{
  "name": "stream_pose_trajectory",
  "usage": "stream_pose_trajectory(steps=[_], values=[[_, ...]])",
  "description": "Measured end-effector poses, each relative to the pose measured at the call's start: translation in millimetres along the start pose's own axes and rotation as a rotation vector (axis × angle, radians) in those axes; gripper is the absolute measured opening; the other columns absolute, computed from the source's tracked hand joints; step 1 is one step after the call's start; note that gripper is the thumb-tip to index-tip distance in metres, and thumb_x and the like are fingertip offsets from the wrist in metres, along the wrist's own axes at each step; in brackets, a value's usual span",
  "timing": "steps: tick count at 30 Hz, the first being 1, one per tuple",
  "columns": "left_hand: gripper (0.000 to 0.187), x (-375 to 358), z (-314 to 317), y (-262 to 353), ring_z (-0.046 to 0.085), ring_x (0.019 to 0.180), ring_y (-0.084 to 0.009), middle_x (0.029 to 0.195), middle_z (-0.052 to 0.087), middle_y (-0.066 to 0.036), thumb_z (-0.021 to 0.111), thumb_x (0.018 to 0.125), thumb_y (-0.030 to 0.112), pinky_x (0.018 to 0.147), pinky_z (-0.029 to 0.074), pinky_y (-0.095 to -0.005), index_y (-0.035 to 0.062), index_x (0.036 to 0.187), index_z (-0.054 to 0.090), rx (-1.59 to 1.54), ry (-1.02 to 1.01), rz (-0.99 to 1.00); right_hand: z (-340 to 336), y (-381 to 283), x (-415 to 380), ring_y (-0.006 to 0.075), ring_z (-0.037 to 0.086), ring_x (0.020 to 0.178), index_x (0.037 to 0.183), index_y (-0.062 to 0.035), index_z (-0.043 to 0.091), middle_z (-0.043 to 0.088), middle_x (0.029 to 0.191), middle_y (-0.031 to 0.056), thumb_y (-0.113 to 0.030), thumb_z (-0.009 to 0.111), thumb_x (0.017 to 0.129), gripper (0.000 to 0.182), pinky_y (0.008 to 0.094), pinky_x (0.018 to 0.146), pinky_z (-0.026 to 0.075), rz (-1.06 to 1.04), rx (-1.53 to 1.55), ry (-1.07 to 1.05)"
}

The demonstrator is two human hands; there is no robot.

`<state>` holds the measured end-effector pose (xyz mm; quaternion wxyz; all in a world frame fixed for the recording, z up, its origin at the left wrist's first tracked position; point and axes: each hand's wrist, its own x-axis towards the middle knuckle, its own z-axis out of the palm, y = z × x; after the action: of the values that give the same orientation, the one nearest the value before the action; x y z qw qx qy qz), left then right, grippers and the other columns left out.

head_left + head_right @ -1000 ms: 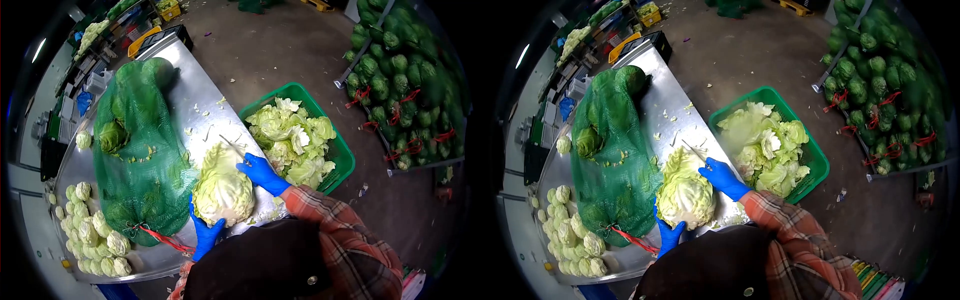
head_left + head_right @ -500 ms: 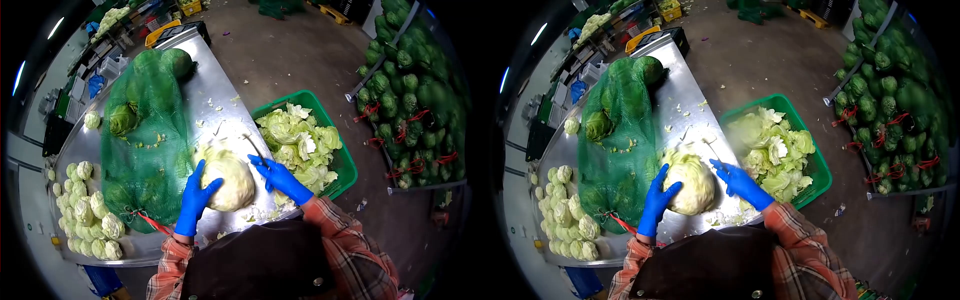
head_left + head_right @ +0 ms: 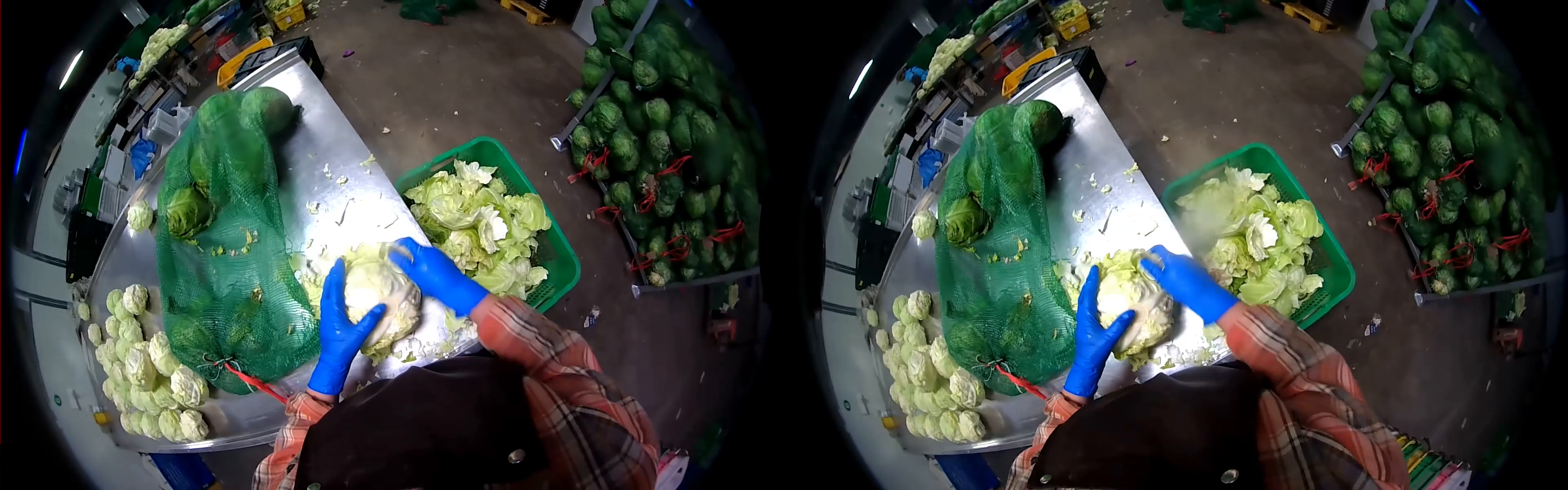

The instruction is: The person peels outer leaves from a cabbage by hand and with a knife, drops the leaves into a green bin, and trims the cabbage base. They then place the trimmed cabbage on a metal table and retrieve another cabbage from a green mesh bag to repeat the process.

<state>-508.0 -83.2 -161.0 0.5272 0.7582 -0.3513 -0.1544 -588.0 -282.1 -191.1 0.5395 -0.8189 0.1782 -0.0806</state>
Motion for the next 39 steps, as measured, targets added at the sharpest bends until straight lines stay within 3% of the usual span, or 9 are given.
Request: stream_pose_trajectory(steps=[2, 7, 10, 13, 19, 26, 31, 37, 39], values=[[0.091, -4.6, -0.5, 7.2, 0.041, 0.128, -0.0319, 0.138, 0.042, -0.02, 0.081, 0.069, 0.026, 0.107, 0.032, -0.0399, -0.003, 0.141, 0.032, 0.192, -0.024, 0.087, 3.6, 48.4, 22.5, 0.038, 0.062, 0.07, 0.101, -0.0047, 0.057, 0.062, 0.076, 0.0212, -0.044, 0.052, 0.093, 0.041, 0.0443, 0.066, 0.049, -0.001, -0.2, 0.063], [0.089, -4.5, 6.6, 5.7, 0.042, 0.126, -0.0315, 0.135, 0.044, -0.022, 0.08, 0.071, 0.024, 0.107, 0.032, -0.0387, -0.0053, 0.14, 0.032, 0.07, 0.136, -0.047, -25.3, -16.3, 5.3, 0.0316, 0.061, 0.068, 0.134, -0.0052, 0.043, 0.063, 0.08, 0.0169, -0.052, 0.051, 0.091, 0.064, 0.0408, 0.067, 0.05, 0.418, 0.296, -0.12], [0.092, -3.3, 12.5, 2.5, 0.044, 0.124, -0.0319, 0.134, 0.044, -0.022, 0.082, 0.07, 0.025, 0.105, 0.034, -0.0387, -0.0055, 0.14, 0.032, 0.121, 0.199, -0.105, -16.7, -19.2, -24.8, 0.0402, 0.061, 0.095, 0.149, -0.0089, 0.017, 0.049, 0.129, 0.0282, -0.048, 0.043, 0.096, 0.071, 0.0401, 0.077, 0.051, 0.154, -0.024, -0.104], [0.095, -3.3, 20.5, 6.7, 0.045, 0.122, -0.0296, 0.134, 0.044, -0.022, 0.084, 0.068, 0.024, 0.104, 0.035, -0.0374, -0.0068, 0.141, 0.03, 0.238, 0.226, -0.106, 11.2, -12.9, -58.5, 0.0414, 0.061, 0.096, 0.148, -0.007, 0.016, 0.042, 0.135, 0.0294, -0.042, 0.045, 0.096, 0.068, 0.0429, 0.075, 0.051, -0.146, -0.062, 0.093], [0.096, -2.7, 27.7, 4.1, 0.043, 0.125, -0.0273, 0.135, 0.044, -0.021, 0.085, 0.068, 0.023, 0.105, 0.034, -0.0361, -0.0071, 0.141, 0.03, 0.242, 0.258, -0.176, 5.1, -38.5, -55.9, 0.0407, 0.065, 0.08, 0.142, -0.0012, 0.031, 0.047, 0.131, 0.0282, -0.038, 0.053, 0.093, 0.065, 0.0422, 0.065, 0.053, 0.125, -0.312, -0.021], [0.098, -10.7, 23.9, -0.3, 0.042, 0.125, -0.0279, 0.136, 0.043, -0.019, 0.085, 0.067, 0.024, 0.106, 0.033, -0.0366, -0.0057, 0.142, 0.029, 0.16, 0.241, -0.148, 21.6, 8.3, -53.6, 0.0399, 0.065, 0.084, 0.138, -0.0018, 0.036, 0.052, 0.126, 0.0266, -0.033, 0.056, 0.092, 0.059, 0.0418, 0.067, 0.054, -0.071, -0.055, 0.092], [0.1, -6.6, 29.2, 13.9, 0.044, 0.123, -0.0345, 0.133, 0.044, -0.023, 0.086, 0.063, 0.027, 0.105, 0.033, -0.0395, -0.0056, 0.14, 0.03, 0.209, 0.248, -0.132, 4.0, -1.3, -33.5, 0.0388, 0.065, 0.077, 0.137, -0.0041, 0.038, 0.064, 0.098, 0.0252, -0.036, 0.051, 0.094, 0.055, 0.0435, 0.061, 0.052, 0.043, -0.33, 0.01], [0.09, -32.3, 8.7, -5.4, 0.035, 0.131, -0.0294, 0.143, 0.035, -0.017, 0.076, 0.071, 0.013, 0.11, 0.026, -0.0383, -0.0007, 0.144, 0.027, 0.182, 0.183, -0.014, -15.4, -8.2, -24.1, 0.0143, 0.057, 0.053, 0.142, 0.0029, 0.03, 0.06, 0.072, 0.0091, -0.06, 0.06, 0.082, 0.092, 0.0274, 0.044, 0.046, 0.47, 0.367, -0.22], [0.095, -41.6, 0.0, -5.0, 0.032, 0.133, -0.0299, 0.145, 0.032, -0.019, 0.079, 0.068, 0.016, 0.111, 0.024, -0.039, -0.0021, 0.144, 0.024, 0.031, 0.162, -0.097, 16.8, 9.8, -23.8, 0.0166, 0.058, 0.054, 0.132, 0.0051, 0.043, 0.062, 0.075, 0.0114, -0.055, 0.065, 0.08, 0.083, 0.031, 0.048, 0.048, 0.422, 0.427, -0.121]])
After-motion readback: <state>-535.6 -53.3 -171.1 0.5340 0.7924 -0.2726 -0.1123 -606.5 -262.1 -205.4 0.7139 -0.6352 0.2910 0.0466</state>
